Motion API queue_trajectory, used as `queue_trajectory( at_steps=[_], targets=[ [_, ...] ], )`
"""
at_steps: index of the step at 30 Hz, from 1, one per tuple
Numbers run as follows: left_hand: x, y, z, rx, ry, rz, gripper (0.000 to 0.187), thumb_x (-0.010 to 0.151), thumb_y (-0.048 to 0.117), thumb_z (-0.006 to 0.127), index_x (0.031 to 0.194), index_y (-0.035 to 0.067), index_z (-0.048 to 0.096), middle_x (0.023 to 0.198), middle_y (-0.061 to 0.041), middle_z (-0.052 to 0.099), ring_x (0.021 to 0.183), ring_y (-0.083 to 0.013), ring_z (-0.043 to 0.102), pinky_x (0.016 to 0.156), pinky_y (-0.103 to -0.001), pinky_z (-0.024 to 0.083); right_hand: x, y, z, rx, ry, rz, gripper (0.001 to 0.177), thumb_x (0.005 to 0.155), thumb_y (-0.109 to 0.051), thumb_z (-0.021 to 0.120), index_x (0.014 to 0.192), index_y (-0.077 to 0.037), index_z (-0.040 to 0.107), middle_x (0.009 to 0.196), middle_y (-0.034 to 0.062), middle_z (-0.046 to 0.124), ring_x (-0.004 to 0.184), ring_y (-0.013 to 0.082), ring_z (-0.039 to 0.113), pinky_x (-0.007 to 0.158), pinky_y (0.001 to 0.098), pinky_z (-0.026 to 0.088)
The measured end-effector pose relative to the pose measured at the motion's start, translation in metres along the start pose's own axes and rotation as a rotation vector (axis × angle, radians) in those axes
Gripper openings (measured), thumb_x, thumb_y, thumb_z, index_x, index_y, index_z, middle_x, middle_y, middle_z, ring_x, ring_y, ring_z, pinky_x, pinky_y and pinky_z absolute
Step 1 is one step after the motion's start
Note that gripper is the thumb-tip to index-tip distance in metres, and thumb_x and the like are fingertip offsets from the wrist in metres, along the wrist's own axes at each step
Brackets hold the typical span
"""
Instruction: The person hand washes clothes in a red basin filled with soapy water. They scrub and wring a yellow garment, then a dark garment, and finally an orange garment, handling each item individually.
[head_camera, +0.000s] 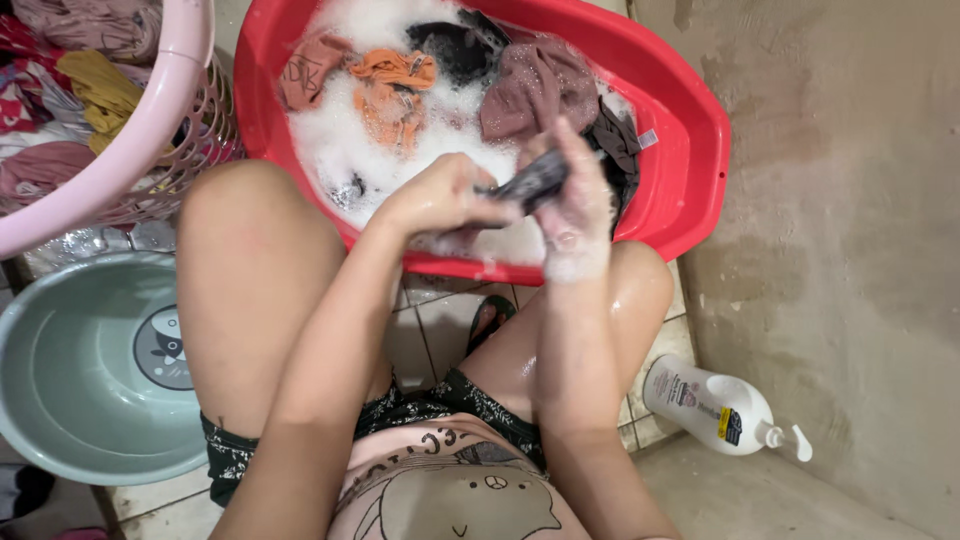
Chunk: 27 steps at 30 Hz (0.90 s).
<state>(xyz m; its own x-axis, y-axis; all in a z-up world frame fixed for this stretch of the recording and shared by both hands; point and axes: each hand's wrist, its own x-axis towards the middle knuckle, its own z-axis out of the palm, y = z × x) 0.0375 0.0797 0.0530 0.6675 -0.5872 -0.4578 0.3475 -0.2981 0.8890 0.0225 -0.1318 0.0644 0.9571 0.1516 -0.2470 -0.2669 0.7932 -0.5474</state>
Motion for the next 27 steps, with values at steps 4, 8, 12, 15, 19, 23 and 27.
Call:
queue_trajectory(
  at_steps=[4, 8, 12, 15, 19, 23, 27],
  targets=[
    [-0.005, 0.003, -0.017, -0.480, 0.190, 0.614, 0.020, 0.085, 0.017, 0.086, 0.082, 0.006, 0.069, 0.076, -0.003, 0.066, 0.067, -0.0112, 0.063, 0.061, -0.030, 0.052, 0.004, -0.010, -0.010, -0.010, 0.089, -0.116, 0.027, 0.104, -0.031, 0.061, 0.090, -0.007, 0.060, 0.081, 0.0094, 0.064, 0.070, 0.0209, 0.066, 0.067, 0.0374, 0.058],
    [-0.001, 0.006, 0.024, -0.623, 0.509, 0.596, 0.012, 0.083, 0.018, 0.077, 0.088, 0.014, 0.066, 0.087, -0.003, 0.066, 0.075, -0.0139, 0.069, 0.065, -0.031, 0.059, 0.018, 0.033, -0.015, 0.101, 0.245, 0.032, 0.026, 0.102, -0.032, 0.059, 0.100, -0.007, 0.066, 0.087, 0.0065, 0.068, 0.073, 0.0193, 0.068, 0.068, 0.0343, 0.058],
    [0.026, -0.010, 0.080, 0.620, 0.844, 1.116, 0.013, 0.076, 0.006, 0.071, 0.077, 0.013, 0.062, 0.077, -0.007, 0.057, 0.067, -0.0279, 0.061, 0.074, -0.047, 0.056, 0.030, 0.078, -0.027, 0.186, -0.119, 0.116, 0.013, 0.103, -0.020, 0.062, 0.106, -0.009, 0.067, 0.083, 0.0037, 0.066, 0.077, 0.0180, 0.066, 0.071, 0.0329, 0.057],
    [0.054, -0.033, 0.046, 0.663, 0.860, 1.040, 0.013, 0.078, 0.011, 0.073, 0.075, 0.010, 0.060, 0.077, -0.010, 0.060, 0.065, -0.0324, 0.062, 0.058, -0.044, 0.049, 0.016, 0.091, -0.020, 0.051, 0.148, 0.190, 0.017, 0.099, -0.019, 0.057, 0.098, -0.008, 0.069, 0.085, 0.0056, 0.069, 0.073, 0.0177, 0.067, 0.069, 0.0341, 0.058],
    [0.073, -0.042, 0.033, 0.718, 1.079, 0.906, 0.009, 0.074, 0.004, 0.067, 0.074, 0.012, 0.062, 0.074, -0.008, 0.060, 0.062, -0.0316, 0.059, 0.057, -0.046, 0.046, 0.015, 0.085, -0.027, -0.013, 0.035, 0.069, 0.016, 0.099, -0.018, 0.057, 0.100, -0.007, 0.069, 0.087, 0.0065, 0.070, 0.076, 0.0185, 0.068, 0.071, 0.0349, 0.058],
    [0.064, -0.053, 0.062, 1.008, 1.007, 1.029, 0.007, 0.073, 0.007, 0.066, 0.078, 0.010, 0.062, 0.075, -0.009, 0.058, 0.063, -0.0299, 0.059, 0.055, -0.045, 0.046, 0.015, 0.093, -0.045, -0.025, -0.070, -0.078, 0.017, 0.099, -0.018, 0.057, 0.103, -0.006, 0.068, 0.090, 0.0074, 0.070, 0.079, 0.0194, 0.068, 0.072, 0.0357, 0.058],
    [0.082, -0.051, 0.026, 0.633, 1.053, 0.976, 0.005, 0.079, 0.006, 0.063, 0.080, 0.011, 0.063, 0.076, -0.008, 0.060, 0.067, -0.0297, 0.061, 0.060, -0.044, 0.049, 0.015, 0.112, -0.045, 0.015, 0.188, 0.197, 0.017, 0.099, -0.017, 0.057, 0.105, -0.005, 0.068, 0.092, 0.0083, 0.071, 0.082, 0.0202, 0.068, 0.074, 0.0365, 0.058]
  ],
)
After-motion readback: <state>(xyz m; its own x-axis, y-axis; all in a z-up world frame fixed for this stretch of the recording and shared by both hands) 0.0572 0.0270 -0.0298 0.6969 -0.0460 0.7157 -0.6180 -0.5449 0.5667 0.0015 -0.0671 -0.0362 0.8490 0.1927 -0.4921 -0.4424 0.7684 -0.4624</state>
